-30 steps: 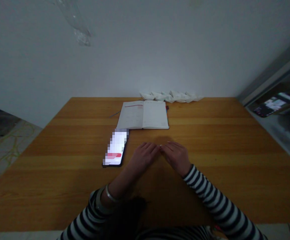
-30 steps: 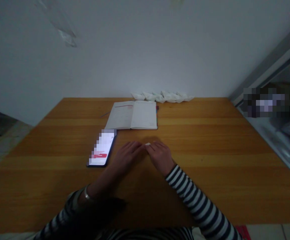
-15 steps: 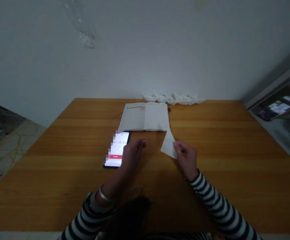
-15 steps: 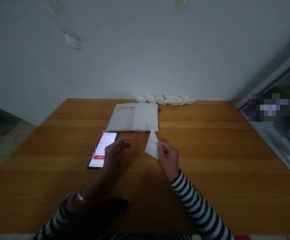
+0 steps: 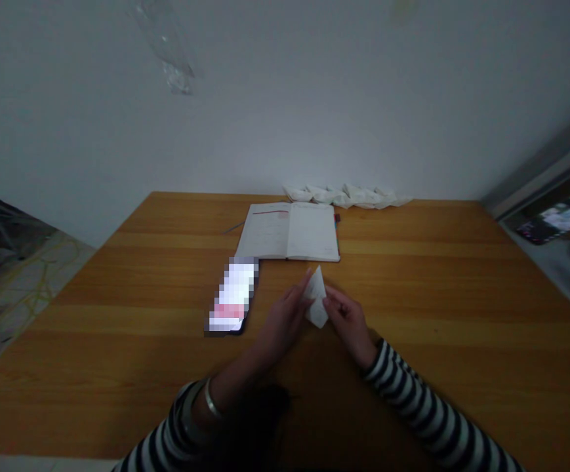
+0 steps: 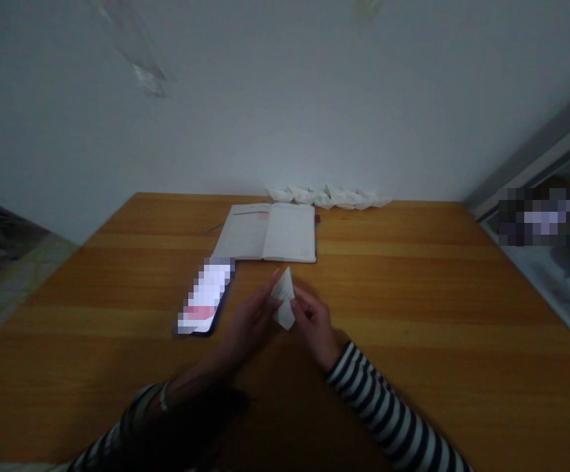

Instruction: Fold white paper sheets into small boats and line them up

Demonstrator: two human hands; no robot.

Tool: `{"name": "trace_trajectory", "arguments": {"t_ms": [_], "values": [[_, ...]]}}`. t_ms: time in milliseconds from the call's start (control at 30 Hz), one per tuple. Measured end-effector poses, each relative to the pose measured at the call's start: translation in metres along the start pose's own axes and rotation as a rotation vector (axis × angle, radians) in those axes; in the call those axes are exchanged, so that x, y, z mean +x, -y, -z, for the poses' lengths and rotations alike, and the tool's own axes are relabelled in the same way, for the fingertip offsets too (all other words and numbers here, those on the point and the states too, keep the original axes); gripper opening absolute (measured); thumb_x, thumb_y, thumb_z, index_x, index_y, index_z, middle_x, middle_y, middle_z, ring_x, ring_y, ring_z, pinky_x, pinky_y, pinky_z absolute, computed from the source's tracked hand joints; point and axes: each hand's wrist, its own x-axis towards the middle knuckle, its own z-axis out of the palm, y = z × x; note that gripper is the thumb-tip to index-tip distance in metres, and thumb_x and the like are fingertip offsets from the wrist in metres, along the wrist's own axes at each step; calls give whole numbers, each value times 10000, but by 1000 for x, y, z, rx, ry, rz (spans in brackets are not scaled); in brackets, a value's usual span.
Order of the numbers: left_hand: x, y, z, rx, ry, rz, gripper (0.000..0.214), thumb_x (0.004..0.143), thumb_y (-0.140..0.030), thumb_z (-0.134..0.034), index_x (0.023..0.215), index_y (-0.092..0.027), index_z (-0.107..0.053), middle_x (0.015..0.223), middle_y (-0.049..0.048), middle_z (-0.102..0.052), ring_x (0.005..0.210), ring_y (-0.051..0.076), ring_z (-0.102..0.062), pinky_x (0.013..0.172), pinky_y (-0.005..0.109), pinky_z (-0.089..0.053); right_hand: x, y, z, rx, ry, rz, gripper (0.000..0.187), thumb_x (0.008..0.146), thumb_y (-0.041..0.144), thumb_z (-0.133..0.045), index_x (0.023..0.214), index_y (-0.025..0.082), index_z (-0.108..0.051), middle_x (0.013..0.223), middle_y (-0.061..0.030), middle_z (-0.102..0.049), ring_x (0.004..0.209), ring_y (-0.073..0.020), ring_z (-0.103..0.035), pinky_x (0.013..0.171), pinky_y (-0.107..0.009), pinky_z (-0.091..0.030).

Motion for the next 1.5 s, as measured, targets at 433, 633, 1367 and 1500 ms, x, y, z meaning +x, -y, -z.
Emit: {"name": "trace_trajectory", "arguments": {"t_ms": [433, 633, 1367, 1500], "values": [[7, 11, 18, -250, 218, -143, 639, 790, -481, -772, 1368, -268, -603, 1230, 108, -657, 1104, 282, -621, 979, 446, -503, 7, 0, 23, 262, 124, -131, 344, 858, 430, -715, 1155, 258, -741, 1047, -59, -782, 895, -215, -727, 818, -364, -581], [9, 11, 24, -315, 254, -127, 814, 689, -531, -833, 1410, -269, -558, 1280, 120, -619, 1158, 302, -598, 1010, 447, -487, 10, 5, 32, 297, 280, -104, 440, 846, 355, -750, 1274, 291, -671, 1226, -63, -730, 1099, -225, -687, 1000, -416, -515], [-4, 7, 13, -156, -101, -44, 232, 850, -185, -627, 984, -240, -808, 1050, 72, -784, 869, 208, -739, 753, 301, -585, 3, 1, 31, -162, -14, 280, 113, 816, 240, -738, 875, 287, -821, 930, -51, -808, 884, -237, -766, 838, -397, -622], [-3, 1, 14, -197, -156, 14, 142, 792, -193, -686, 825, -237, -817, 890, 50, -806, 777, 215, -752, 745, 317, -603, 1, -2, 27, -21, -64, 225, 112, 779, 188, -754, 765, 281, -815, 864, -40, -810, 804, -226, -777, 750, -350, -642]]}}
